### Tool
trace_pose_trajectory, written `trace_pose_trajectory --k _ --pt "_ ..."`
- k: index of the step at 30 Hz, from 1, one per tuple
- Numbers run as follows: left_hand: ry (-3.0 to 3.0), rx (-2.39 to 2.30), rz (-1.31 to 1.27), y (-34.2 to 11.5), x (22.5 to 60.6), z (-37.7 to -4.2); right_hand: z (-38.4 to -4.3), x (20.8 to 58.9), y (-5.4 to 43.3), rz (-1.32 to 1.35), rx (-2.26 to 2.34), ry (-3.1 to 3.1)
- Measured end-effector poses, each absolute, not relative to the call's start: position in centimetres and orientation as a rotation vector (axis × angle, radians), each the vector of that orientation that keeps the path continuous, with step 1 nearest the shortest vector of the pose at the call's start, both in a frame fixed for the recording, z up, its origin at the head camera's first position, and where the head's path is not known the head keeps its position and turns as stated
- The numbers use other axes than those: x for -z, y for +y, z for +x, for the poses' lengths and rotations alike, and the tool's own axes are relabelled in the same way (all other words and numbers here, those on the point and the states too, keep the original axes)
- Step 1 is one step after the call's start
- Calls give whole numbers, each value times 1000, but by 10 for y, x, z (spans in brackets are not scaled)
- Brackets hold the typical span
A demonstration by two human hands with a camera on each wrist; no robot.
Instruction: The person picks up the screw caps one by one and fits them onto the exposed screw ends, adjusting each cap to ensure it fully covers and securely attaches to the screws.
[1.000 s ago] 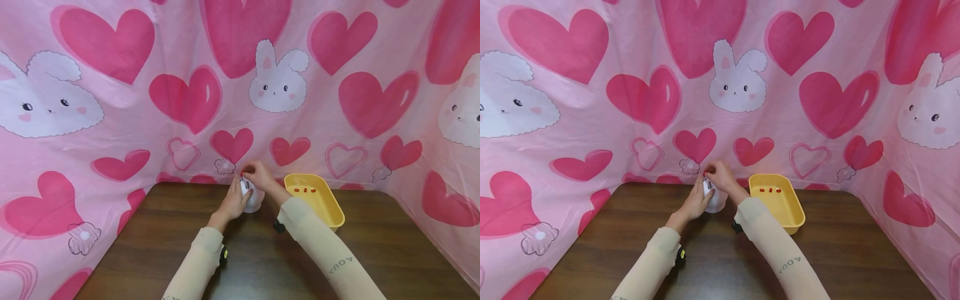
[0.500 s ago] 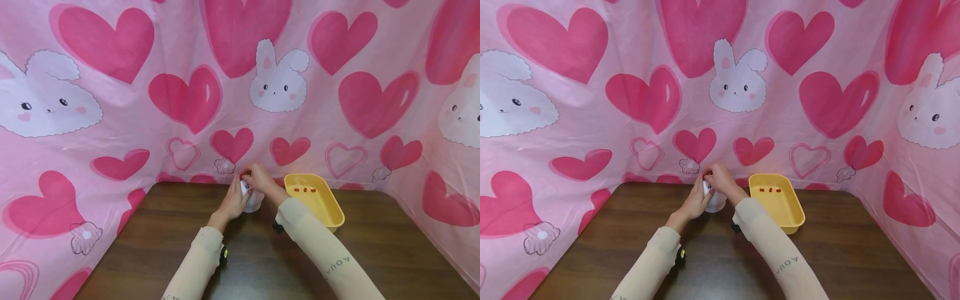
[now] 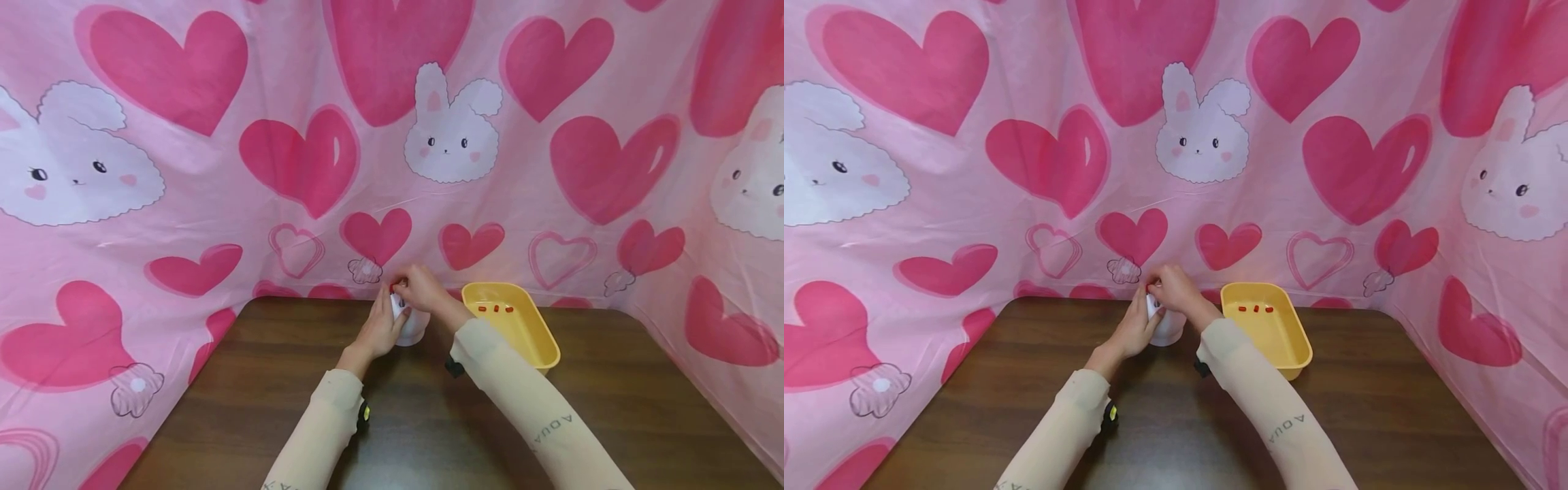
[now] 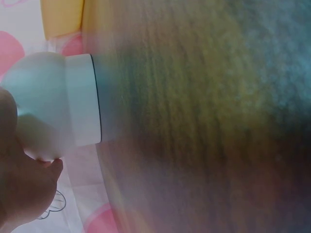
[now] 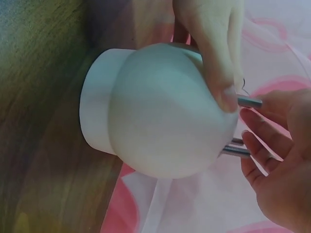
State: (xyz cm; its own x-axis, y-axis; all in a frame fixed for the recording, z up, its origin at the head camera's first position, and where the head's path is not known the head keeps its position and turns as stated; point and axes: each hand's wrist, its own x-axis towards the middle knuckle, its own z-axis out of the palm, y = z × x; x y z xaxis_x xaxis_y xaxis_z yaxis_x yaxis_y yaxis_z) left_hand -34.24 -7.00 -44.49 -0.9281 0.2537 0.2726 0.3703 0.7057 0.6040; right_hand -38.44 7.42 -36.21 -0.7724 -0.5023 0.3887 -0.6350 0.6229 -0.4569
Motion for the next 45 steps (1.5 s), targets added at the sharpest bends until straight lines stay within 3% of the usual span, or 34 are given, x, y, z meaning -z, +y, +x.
trace_pose_trajectory --k 45 --pt "-2778 1098 -443 -68 451 -348 -382 337 168 838 -731 -2846"
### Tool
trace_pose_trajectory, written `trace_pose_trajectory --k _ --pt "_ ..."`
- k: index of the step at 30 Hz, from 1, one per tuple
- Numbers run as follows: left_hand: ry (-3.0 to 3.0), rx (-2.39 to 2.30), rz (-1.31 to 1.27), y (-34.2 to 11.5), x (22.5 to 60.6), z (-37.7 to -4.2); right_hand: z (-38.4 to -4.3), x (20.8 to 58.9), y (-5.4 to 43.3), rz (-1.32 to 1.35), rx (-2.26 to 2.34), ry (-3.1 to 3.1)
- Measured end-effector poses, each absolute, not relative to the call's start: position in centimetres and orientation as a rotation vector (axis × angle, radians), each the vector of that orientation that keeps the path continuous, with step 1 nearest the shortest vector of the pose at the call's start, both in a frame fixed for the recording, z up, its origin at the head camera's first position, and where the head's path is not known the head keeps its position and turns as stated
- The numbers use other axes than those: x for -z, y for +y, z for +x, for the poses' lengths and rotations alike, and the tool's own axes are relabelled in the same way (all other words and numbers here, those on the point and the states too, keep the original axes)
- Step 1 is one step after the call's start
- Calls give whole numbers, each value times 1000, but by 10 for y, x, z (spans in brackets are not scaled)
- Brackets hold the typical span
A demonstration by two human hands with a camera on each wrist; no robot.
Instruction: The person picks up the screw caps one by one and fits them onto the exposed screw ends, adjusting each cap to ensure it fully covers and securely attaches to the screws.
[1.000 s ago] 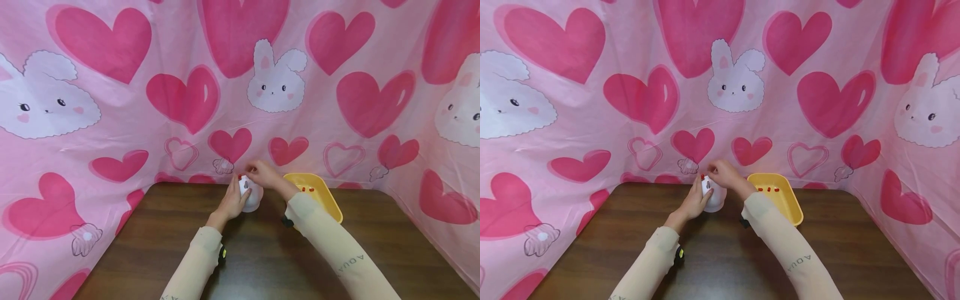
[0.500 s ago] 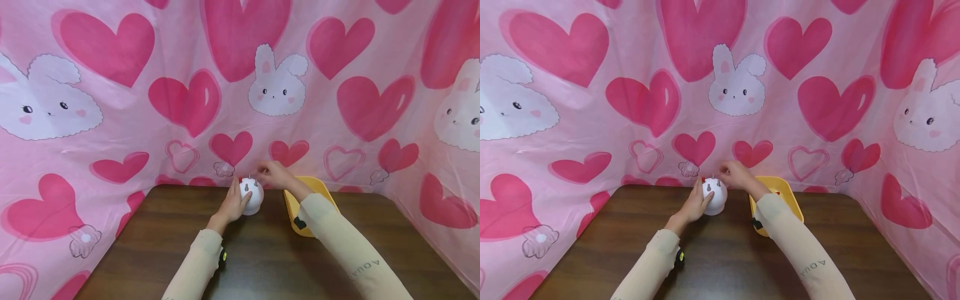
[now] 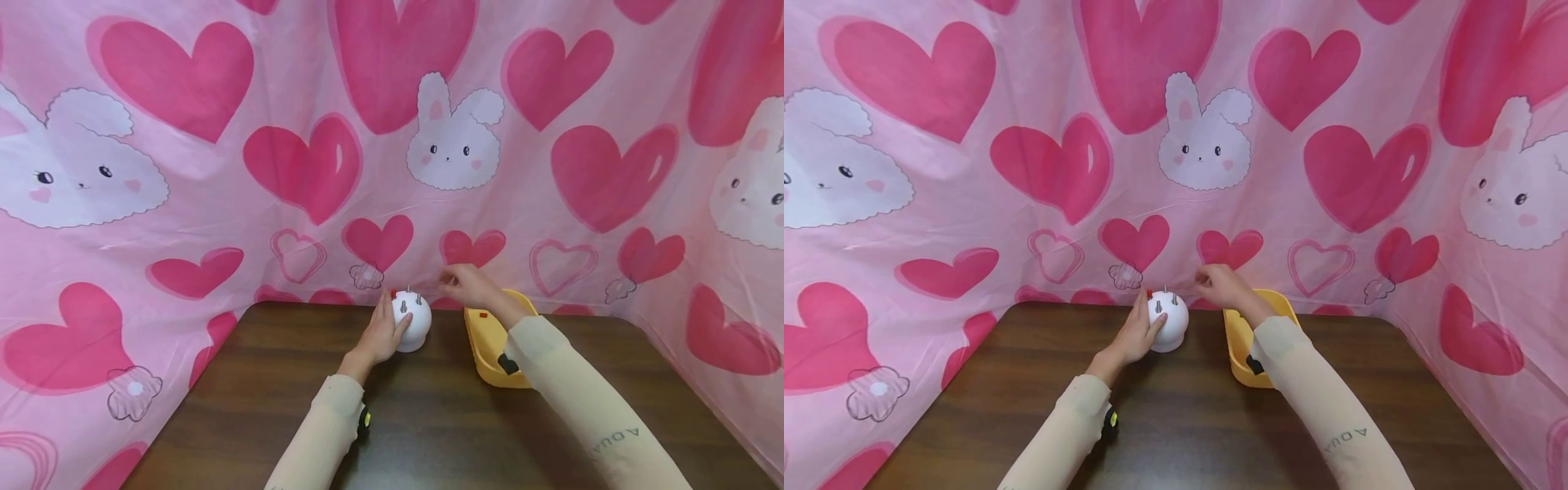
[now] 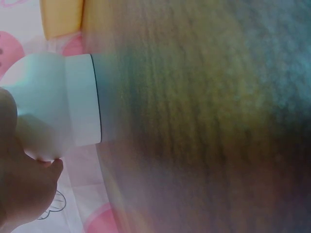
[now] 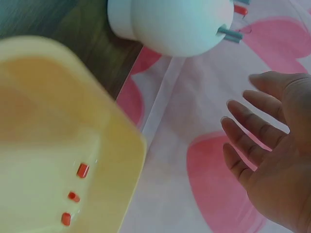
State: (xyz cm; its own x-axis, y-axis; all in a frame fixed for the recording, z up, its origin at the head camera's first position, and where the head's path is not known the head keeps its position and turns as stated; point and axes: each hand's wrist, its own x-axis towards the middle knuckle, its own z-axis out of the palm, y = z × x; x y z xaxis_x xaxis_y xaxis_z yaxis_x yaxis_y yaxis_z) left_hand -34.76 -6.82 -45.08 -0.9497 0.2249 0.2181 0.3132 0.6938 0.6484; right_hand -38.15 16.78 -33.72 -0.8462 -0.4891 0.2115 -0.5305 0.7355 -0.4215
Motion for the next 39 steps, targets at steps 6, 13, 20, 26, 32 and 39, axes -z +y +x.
trace_pose_trajectory --k 6,13,20,26,32,39 --pt "-2768 1099 -459 -69 454 -351 -387 342 186 777 -717 -2904" --pt "-2776 1085 -449 -69 454 -351 -394 345 200 800 -689 -2925" --pt "-2789 1082 -445 -69 451 -350 -402 348 210 832 -608 -2888" --pt "-2806 1066 -433 -69 452 -351 -408 354 217 794 -587 -2915" --pt "-2820 1098 -427 -69 452 -351 -415 365 230 796 -581 -2923" --pt "-2830 1098 -420 -68 452 -352 -421 375 246 763 -624 -2986"
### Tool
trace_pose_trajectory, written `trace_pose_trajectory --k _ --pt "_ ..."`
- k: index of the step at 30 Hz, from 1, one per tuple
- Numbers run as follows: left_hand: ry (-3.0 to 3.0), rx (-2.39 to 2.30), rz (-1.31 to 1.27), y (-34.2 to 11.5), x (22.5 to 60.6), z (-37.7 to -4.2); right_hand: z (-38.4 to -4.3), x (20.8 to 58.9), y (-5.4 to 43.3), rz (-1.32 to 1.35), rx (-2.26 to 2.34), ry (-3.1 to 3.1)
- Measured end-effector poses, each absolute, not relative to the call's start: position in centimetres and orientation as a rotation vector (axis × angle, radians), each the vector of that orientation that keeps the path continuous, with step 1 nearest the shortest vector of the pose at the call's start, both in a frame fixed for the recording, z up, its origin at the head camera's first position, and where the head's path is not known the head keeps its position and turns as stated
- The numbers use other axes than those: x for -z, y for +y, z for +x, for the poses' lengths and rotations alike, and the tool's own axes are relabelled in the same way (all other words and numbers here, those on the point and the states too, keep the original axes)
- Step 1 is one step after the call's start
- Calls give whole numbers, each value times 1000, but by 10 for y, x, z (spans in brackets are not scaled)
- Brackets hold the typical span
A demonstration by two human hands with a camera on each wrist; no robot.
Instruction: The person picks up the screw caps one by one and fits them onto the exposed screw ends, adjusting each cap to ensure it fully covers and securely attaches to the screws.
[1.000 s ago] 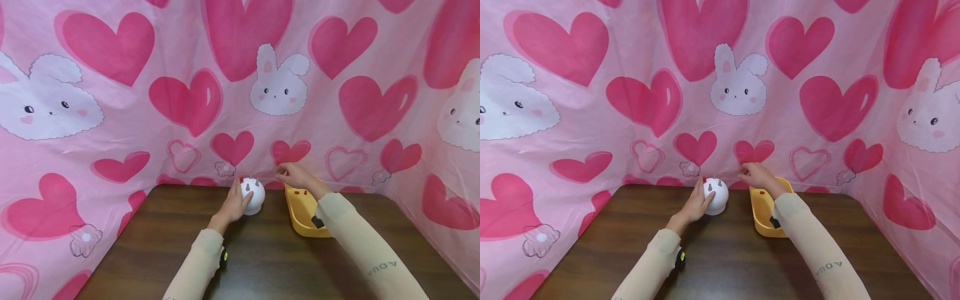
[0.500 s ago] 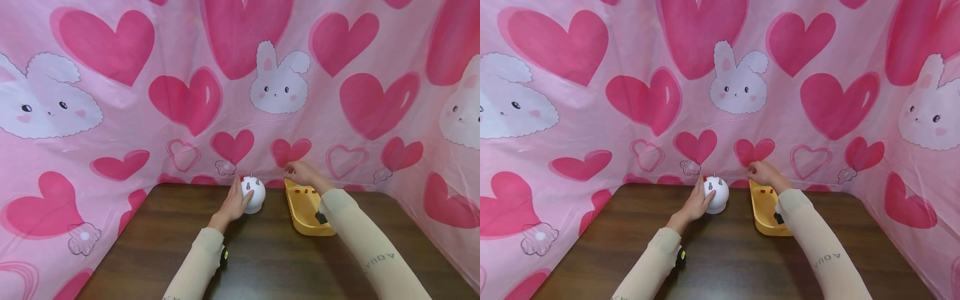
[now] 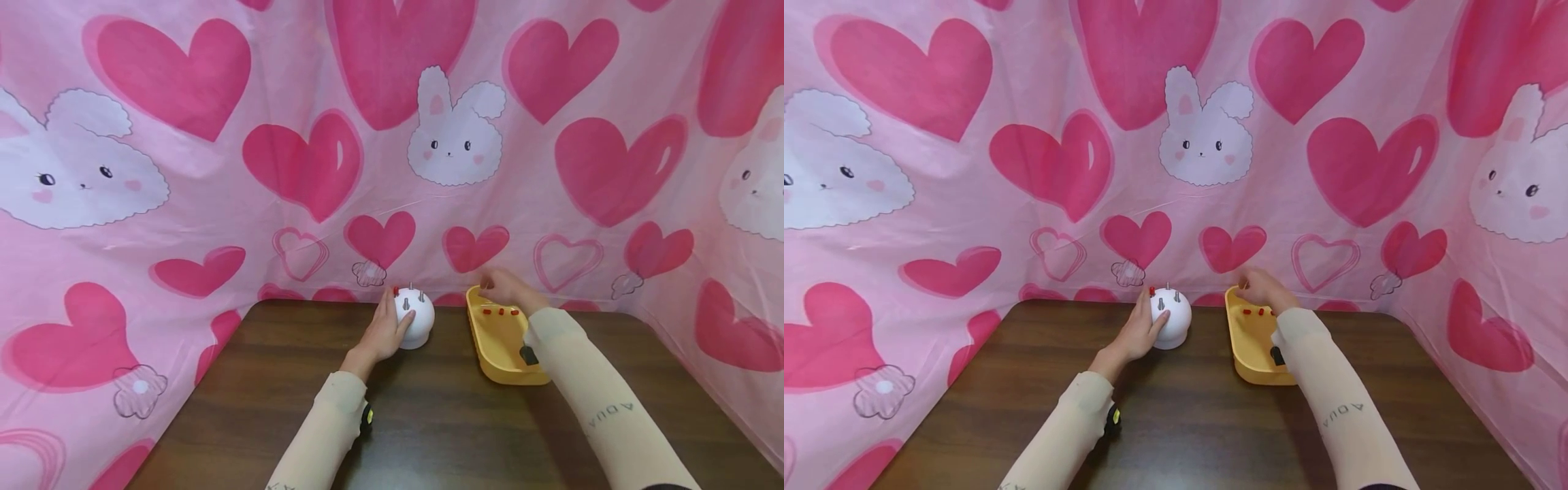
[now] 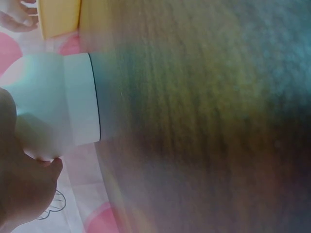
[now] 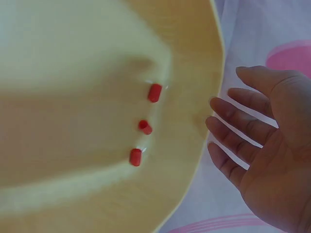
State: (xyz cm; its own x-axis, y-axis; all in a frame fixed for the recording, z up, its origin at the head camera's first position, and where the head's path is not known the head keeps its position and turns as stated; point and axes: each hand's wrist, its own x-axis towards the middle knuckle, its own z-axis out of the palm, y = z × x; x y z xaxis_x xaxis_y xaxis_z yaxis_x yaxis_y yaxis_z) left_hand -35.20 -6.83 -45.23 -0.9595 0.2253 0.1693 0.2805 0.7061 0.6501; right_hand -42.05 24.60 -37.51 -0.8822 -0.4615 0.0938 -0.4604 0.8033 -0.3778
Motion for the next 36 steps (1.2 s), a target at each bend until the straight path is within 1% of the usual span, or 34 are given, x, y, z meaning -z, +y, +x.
trace_pose_trajectory --k 4,12,20,27,36 --pt "-2816 1090 -422 -68 452 -350 -422 378 252 -726 596 2952" --pt "-2791 1106 -460 -68 450 -343 -420 384 255 -519 666 2841" --pt "-2810 1091 -442 -69 452 -350 -422 392 255 -361 715 2697" --pt "-2796 1058 -448 -68 446 -343 -419 395 254 -367 572 2576" --pt "-2778 1028 -451 -68 446 -342 -417 396 246 -399 596 2480"
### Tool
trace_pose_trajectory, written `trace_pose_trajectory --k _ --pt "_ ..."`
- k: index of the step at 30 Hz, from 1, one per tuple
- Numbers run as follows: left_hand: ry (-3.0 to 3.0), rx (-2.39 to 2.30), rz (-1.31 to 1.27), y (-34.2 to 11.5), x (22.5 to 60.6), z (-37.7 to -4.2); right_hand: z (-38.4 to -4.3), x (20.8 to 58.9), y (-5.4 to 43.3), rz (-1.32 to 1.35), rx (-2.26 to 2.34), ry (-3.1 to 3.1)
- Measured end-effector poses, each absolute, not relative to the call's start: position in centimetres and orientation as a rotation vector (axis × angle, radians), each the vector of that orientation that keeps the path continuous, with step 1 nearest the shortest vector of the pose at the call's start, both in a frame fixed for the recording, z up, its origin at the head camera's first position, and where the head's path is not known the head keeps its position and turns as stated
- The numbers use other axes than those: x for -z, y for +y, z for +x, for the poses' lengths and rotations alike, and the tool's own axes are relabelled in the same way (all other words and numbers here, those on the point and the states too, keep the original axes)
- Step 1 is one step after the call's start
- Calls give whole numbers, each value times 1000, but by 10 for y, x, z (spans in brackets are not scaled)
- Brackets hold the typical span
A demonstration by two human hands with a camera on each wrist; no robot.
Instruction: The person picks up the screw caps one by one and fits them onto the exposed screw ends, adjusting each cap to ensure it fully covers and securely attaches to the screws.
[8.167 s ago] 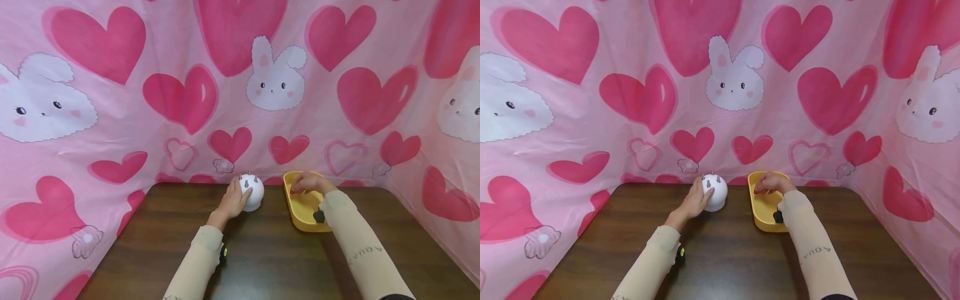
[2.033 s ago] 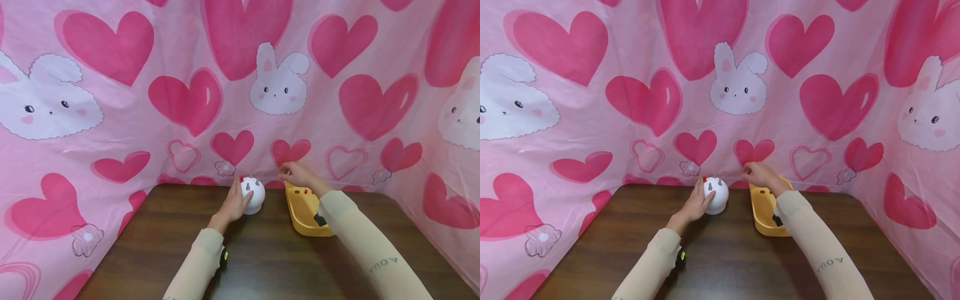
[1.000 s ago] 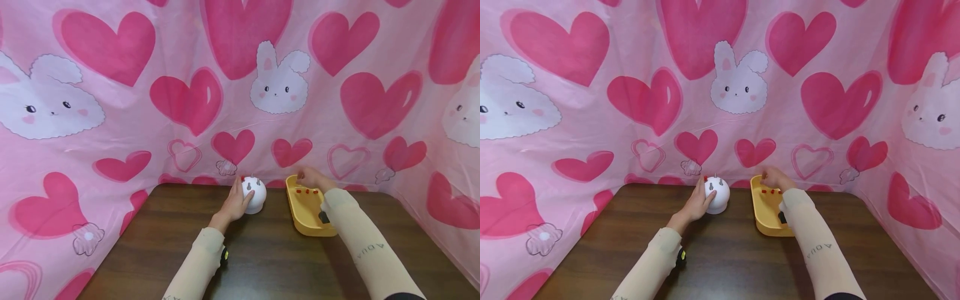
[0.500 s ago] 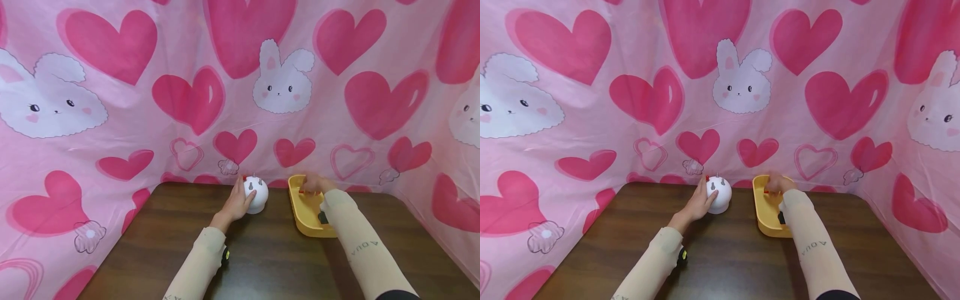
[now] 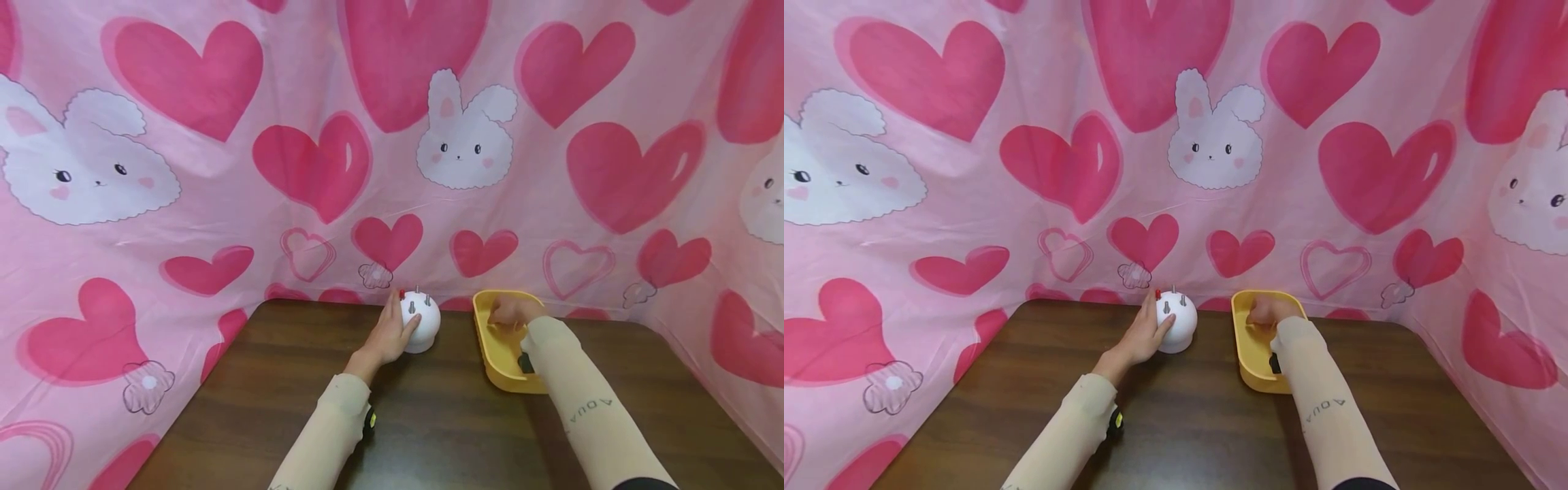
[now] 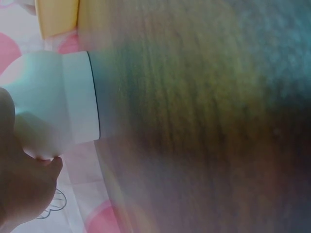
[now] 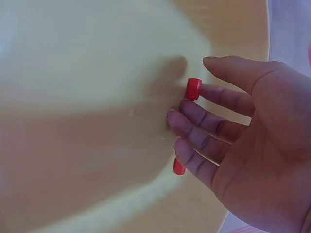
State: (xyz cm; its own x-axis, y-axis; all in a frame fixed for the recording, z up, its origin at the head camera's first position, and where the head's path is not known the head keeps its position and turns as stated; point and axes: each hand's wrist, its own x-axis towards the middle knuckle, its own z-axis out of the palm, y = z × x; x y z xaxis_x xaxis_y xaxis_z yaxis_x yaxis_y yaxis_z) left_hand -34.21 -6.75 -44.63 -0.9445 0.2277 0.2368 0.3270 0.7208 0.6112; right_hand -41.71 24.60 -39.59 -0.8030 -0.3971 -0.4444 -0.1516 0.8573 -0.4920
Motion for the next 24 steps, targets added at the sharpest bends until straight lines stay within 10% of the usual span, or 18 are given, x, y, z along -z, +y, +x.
trace_pose_trajectory --k 24 --pt "-2780 995 -453 -67 449 -344 -416 401 244 -419 511 2557"
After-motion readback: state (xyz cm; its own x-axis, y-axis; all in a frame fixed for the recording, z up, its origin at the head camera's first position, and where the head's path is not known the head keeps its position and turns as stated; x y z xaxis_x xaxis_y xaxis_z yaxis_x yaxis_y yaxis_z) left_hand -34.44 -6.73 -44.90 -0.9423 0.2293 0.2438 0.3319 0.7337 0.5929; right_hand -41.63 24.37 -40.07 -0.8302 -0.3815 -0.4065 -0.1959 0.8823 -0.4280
